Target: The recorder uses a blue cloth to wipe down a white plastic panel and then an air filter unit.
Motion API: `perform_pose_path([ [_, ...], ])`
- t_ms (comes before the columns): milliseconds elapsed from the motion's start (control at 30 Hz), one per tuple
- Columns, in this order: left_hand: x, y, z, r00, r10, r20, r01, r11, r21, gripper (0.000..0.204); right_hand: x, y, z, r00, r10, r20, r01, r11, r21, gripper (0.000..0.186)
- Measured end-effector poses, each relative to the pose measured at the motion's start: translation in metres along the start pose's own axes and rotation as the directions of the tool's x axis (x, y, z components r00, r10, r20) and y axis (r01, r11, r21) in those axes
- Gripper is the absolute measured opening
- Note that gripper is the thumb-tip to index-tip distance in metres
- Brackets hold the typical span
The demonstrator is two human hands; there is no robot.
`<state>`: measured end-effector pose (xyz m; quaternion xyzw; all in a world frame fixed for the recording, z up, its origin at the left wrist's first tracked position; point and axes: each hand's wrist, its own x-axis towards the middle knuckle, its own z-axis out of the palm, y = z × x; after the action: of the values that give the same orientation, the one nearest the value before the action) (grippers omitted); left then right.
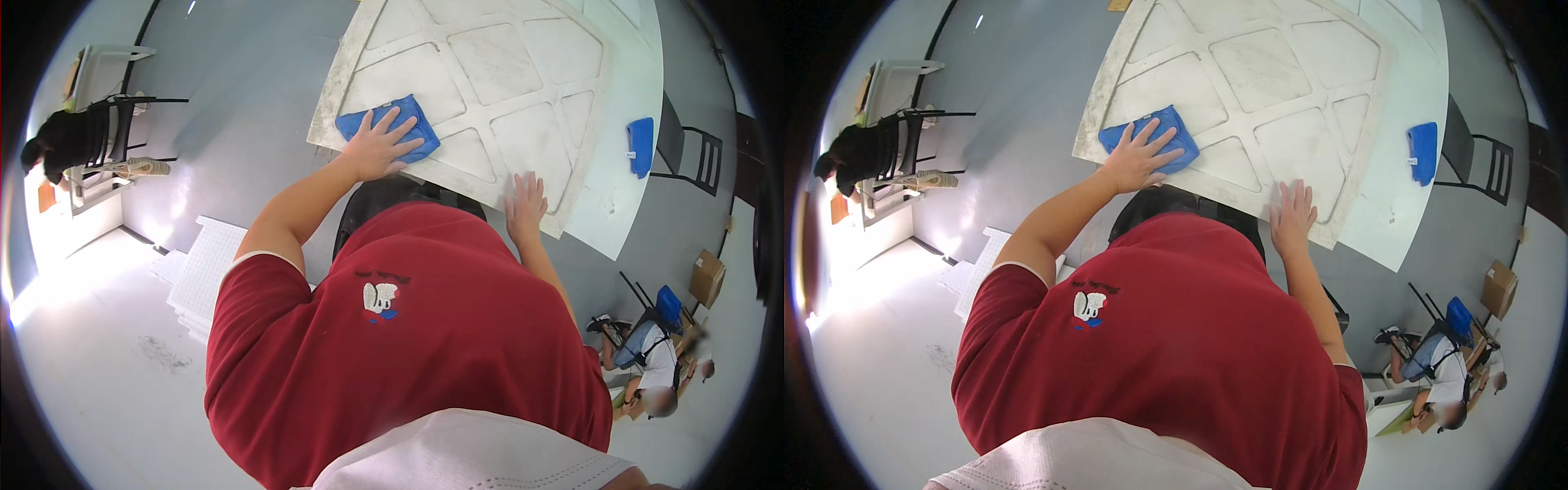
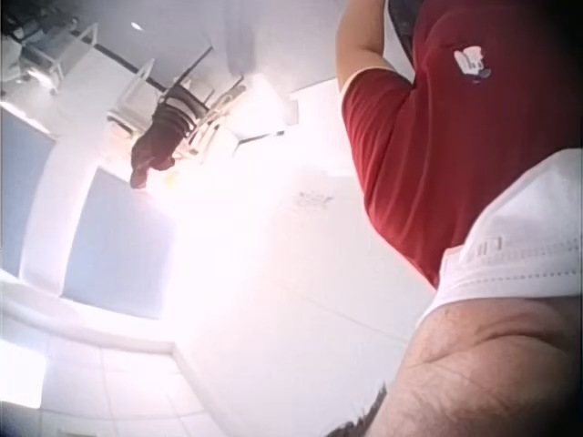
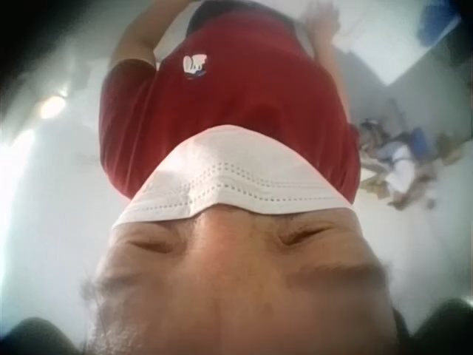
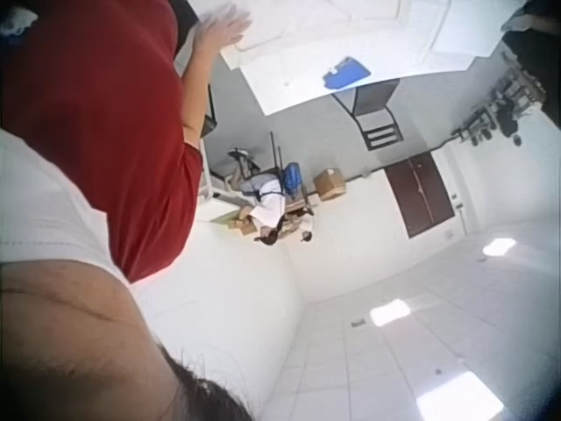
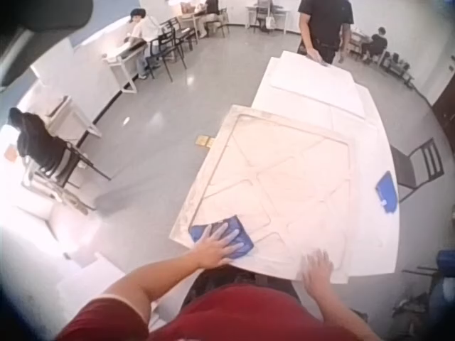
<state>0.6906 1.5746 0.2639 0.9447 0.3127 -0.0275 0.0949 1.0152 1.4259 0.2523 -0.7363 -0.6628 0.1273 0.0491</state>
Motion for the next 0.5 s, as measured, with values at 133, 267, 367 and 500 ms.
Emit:
perform_pose_path([
  [133, -0.018, -0.017, 0.006, 0.998, -0.047, -0.049, 0.047, 0.999, -0.016, 0.051, -0.005, -0.007, 0.012, 0.991, 0.099, 0.088, -0.093, 0.993, -0.071, 0.057],
  [267, -0.054, -0.053, 0.01, 0.993, -0.08, -0.091, 0.077, 0.996, -0.04, 0.052, -0.005, -0.008, 0.014, 0.988, 0.121, 0.098, -0.11, 0.988, -0.104, 0.058],
  [367, -0.067, -0.063, 0.009, 0.99, -0.087, -0.114, 0.088, 0.996, 0.003, 0.052, -0.005, -0.011, 0.012, 0.982, 0.152, 0.11, -0.142, 0.985, -0.095, 0.058],
  [500, -0.068, -0.067, 0.01, 0.947, -0.283, -0.151, 0.29, 0.957, 0.026, 0.051, -0.004, -0.011, 0.013, 0.98, 0.163, 0.114, -0.151, 0.982, -0.112, 0.058],
])
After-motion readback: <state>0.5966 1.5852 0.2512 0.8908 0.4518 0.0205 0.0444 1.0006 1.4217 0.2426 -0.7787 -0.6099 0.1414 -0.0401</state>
